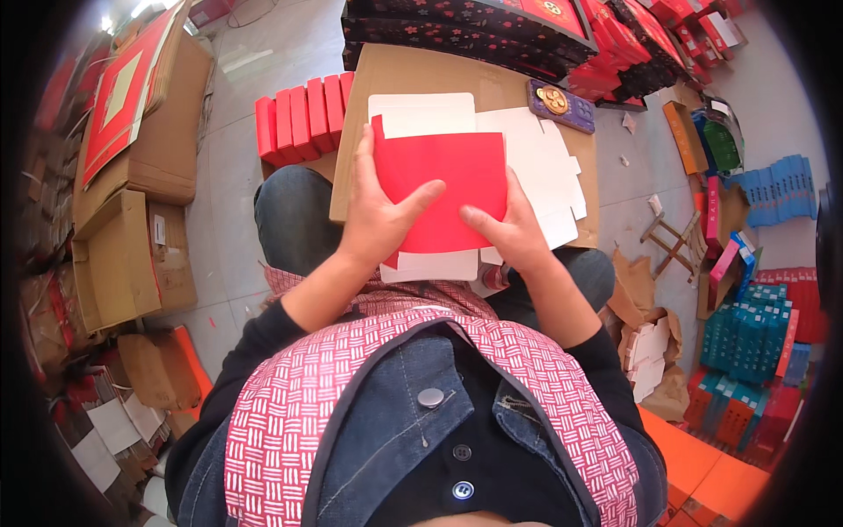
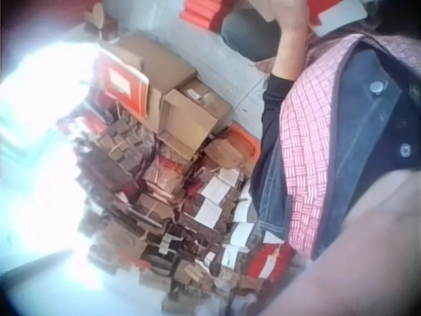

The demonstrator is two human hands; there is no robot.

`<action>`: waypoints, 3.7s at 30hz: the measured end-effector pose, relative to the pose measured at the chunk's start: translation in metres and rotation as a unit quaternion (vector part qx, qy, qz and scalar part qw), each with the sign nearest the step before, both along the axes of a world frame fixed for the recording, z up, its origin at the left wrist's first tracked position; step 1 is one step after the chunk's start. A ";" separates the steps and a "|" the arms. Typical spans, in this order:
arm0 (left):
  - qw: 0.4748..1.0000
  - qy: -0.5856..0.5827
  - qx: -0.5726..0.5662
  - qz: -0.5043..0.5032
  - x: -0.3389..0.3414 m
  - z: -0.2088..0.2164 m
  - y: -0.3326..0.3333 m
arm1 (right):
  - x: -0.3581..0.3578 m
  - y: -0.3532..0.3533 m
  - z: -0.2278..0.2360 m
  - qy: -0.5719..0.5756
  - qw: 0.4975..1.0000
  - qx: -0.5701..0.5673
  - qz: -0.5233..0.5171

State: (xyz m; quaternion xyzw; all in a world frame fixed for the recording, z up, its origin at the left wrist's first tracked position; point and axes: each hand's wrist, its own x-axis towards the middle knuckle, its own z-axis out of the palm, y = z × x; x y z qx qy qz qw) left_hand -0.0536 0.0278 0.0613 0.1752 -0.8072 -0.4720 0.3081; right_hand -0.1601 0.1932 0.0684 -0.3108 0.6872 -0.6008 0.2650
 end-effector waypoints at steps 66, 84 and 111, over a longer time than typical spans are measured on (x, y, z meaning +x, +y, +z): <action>0.898 0.091 0.334 -0.273 0.003 -0.006 -0.022 | -0.048 -0.042 0.051 0.053 0.967 0.196 0.156; 0.917 0.085 0.320 -0.223 -0.001 -0.024 -0.028 | -0.055 0.017 0.012 -0.219 0.975 0.031 -0.005; 0.968 -0.067 0.131 -0.202 -0.021 -0.020 -0.028 | -0.029 -0.005 -0.006 -0.169 0.980 0.084 -0.066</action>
